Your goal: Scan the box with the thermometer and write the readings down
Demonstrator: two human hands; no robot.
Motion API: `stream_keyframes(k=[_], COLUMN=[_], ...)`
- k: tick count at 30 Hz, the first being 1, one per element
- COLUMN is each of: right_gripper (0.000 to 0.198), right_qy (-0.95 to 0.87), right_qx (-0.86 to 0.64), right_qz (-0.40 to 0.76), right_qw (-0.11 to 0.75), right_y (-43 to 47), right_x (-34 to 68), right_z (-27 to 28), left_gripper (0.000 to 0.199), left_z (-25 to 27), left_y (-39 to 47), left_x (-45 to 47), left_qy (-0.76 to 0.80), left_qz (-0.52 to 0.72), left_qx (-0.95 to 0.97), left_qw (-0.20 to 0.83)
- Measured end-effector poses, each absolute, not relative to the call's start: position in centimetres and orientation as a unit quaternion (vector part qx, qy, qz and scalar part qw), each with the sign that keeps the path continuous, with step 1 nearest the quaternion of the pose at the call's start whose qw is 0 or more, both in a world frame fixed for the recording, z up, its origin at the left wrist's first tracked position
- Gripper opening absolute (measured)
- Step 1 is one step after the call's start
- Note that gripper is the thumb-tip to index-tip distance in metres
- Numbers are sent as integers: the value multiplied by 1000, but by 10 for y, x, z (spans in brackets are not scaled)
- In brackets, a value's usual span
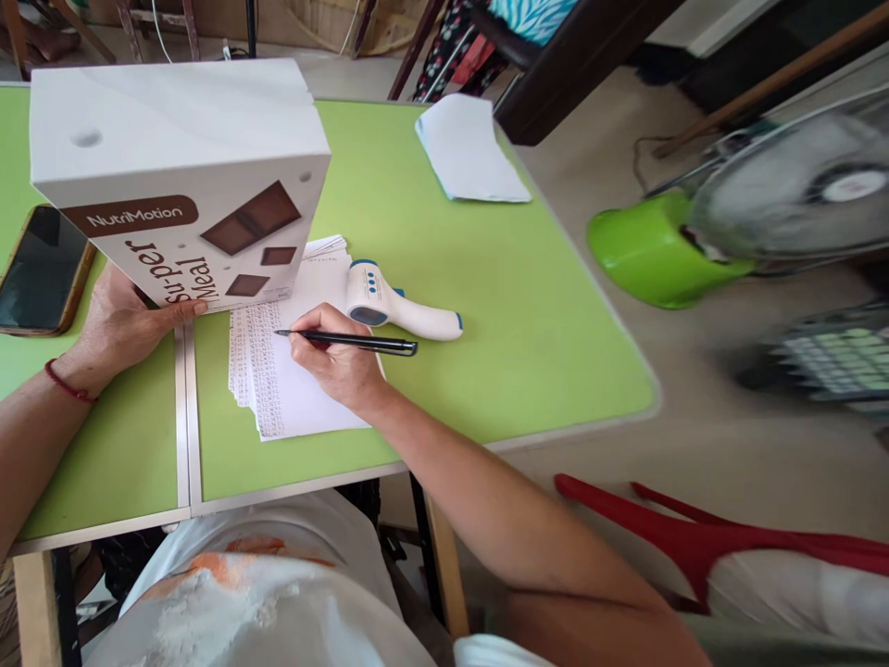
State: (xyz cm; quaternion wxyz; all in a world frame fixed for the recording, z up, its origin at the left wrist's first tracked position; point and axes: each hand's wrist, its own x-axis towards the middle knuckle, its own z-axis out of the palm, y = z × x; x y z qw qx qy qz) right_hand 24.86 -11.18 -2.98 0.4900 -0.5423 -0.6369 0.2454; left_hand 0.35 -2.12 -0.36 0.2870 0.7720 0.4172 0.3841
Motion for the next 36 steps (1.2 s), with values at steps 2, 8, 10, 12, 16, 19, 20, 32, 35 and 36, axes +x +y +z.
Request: stream_keyframes(k=[2,8,10,12,16,19,20,32,35,36], right_gripper=[6,5,5,5,6,6,6,8,9,9], right_qy=[-633,-643,-648,-650,-646,-643,-642,-650,-655,-656], right_qx=[-543,-547,-542,-537,-543,-549,-549,-543,-539,-539], right_qz=[240,226,225,220,219,224,223,212,202,200], right_qw=[497,485,485,490,490,485,487,487,489,490], right_y=[-112,-112,-112,-112,-112,-112,-112,-112,-112,-112], right_x=[248,248,248,248,248,248,247,248,248,248], right_z=[-29,-29,-29,-29,-29,-29,-28,-30,-30,-30], left_gripper=[63,65,66,67,64,63,63,64,64,64], left_z=[-4,-5,-5,-5,-5,-5,-5,-5,-7,-7], left_y=[-21,-21,-20,-21,-21,-21,-21,-21,-20,-20], left_x=[4,3,3,3,4,4,4,3,3,3], left_qy=[414,412,414,413,412,412,411,415,410,407], left_qz=[390,390,386,388,395,393,394,397,399,398], left_qx=[770,775,774,773,768,770,771,766,767,768], left_qw=[289,279,283,285,289,288,286,290,291,294])
